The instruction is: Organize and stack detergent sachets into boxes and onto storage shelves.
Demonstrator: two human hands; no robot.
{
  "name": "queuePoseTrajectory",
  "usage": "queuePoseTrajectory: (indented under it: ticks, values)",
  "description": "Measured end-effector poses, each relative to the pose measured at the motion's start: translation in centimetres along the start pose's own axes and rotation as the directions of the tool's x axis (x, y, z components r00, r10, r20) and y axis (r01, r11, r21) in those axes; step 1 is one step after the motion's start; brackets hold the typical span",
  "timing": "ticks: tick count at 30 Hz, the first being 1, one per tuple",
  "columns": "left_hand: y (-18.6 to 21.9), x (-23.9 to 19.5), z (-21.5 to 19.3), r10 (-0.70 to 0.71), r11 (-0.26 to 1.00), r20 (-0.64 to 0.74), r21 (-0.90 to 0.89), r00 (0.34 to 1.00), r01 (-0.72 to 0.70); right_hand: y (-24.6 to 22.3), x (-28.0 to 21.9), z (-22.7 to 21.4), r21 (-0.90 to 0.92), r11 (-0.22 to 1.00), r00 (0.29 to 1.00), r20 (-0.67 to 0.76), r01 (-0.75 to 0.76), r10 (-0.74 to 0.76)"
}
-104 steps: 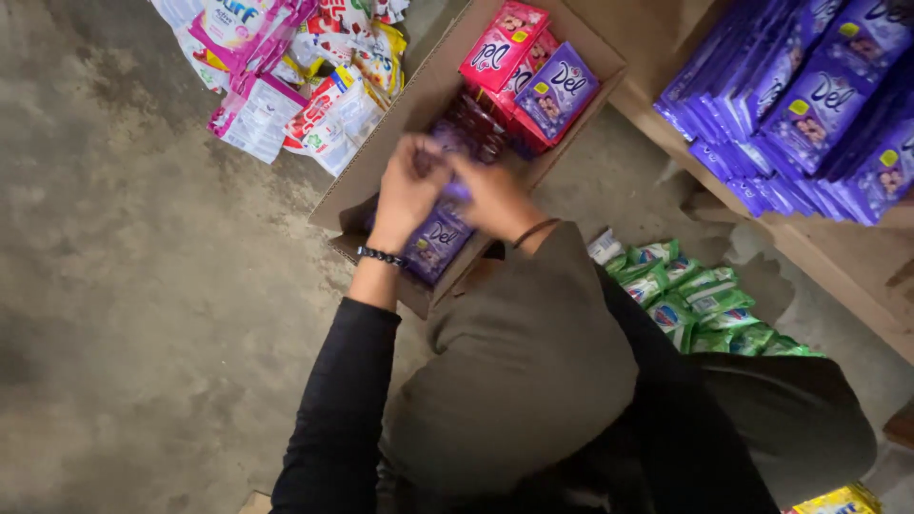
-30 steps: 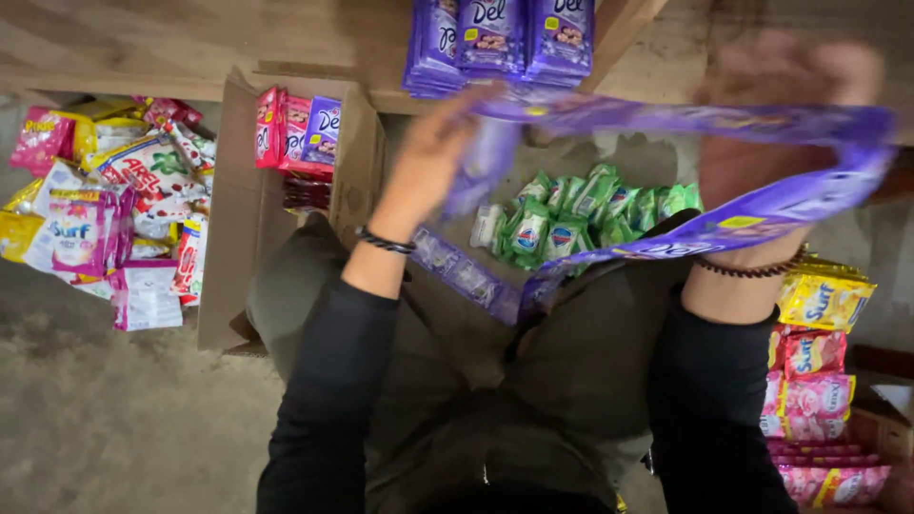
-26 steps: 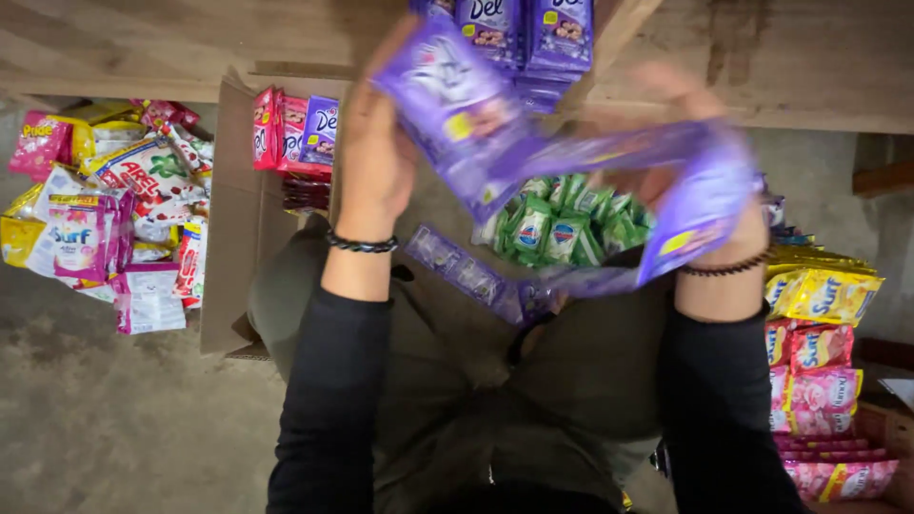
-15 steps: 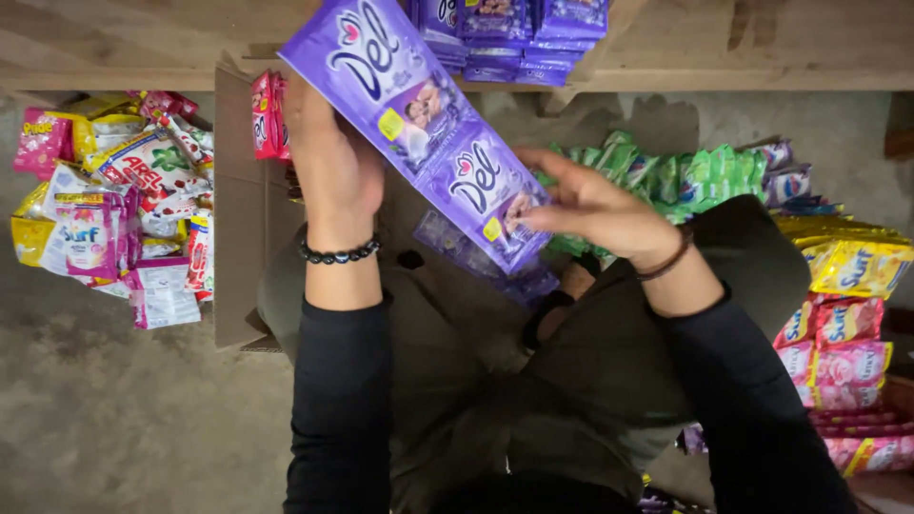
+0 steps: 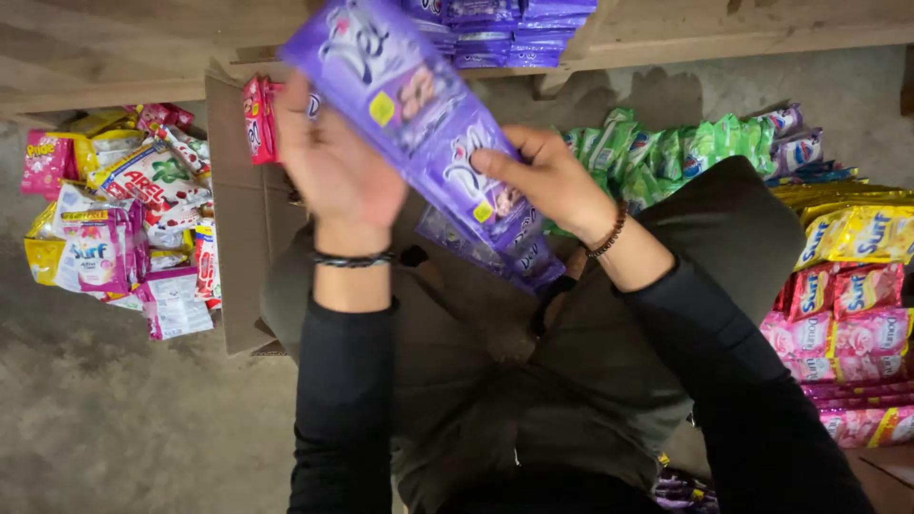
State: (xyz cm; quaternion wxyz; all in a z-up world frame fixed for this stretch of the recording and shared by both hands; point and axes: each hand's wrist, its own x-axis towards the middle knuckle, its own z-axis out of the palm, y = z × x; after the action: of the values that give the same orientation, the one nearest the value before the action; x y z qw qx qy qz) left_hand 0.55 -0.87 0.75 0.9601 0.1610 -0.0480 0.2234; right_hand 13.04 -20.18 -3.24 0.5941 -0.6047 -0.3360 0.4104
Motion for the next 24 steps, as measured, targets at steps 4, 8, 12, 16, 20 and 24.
queuePoseTrajectory:
  ticks: [4,8,12,16,20,24]
  values:
    - [-4.7,0.3,0.5,-0.005,0.895,0.010,0.446,1.000,0.001,-0.4,0.5,0.5,0.271,0.962,0.997,-0.081,0.008,0.015]
    - [-5.7,0.3,0.7,0.010,0.815,-0.014,0.580,1.000,0.001,-0.4,0.3,0.1,0.248,0.968,0.993,-0.120,0.050,-0.021]
    - [-4.5,0.5,0.3,-0.010,0.925,0.023,0.380,1.000,0.001,-0.6,0.1,-0.5,-0.163,0.986,0.994,-0.096,0.036,-0.052]
    - [-1.8,0.6,-0.2,-0.029,0.990,-0.004,0.136,1.000,0.030,2.5,-0.7,-1.8,-0.048,0.996,0.980,0.181,-0.075,0.082]
    - [2.9,-0.1,-1.0,0.032,0.980,-0.019,0.196,0.999,-0.027,5.3,-1.4,-2.6,0.011,0.974,0.893,0.402,-0.226,0.203]
    - [7.3,-0.5,-2.7,0.186,0.957,-0.132,0.250,0.974,-0.149,7.6,-2.5,-3.6,-0.127,0.946,0.759,0.569,-0.299,0.316]
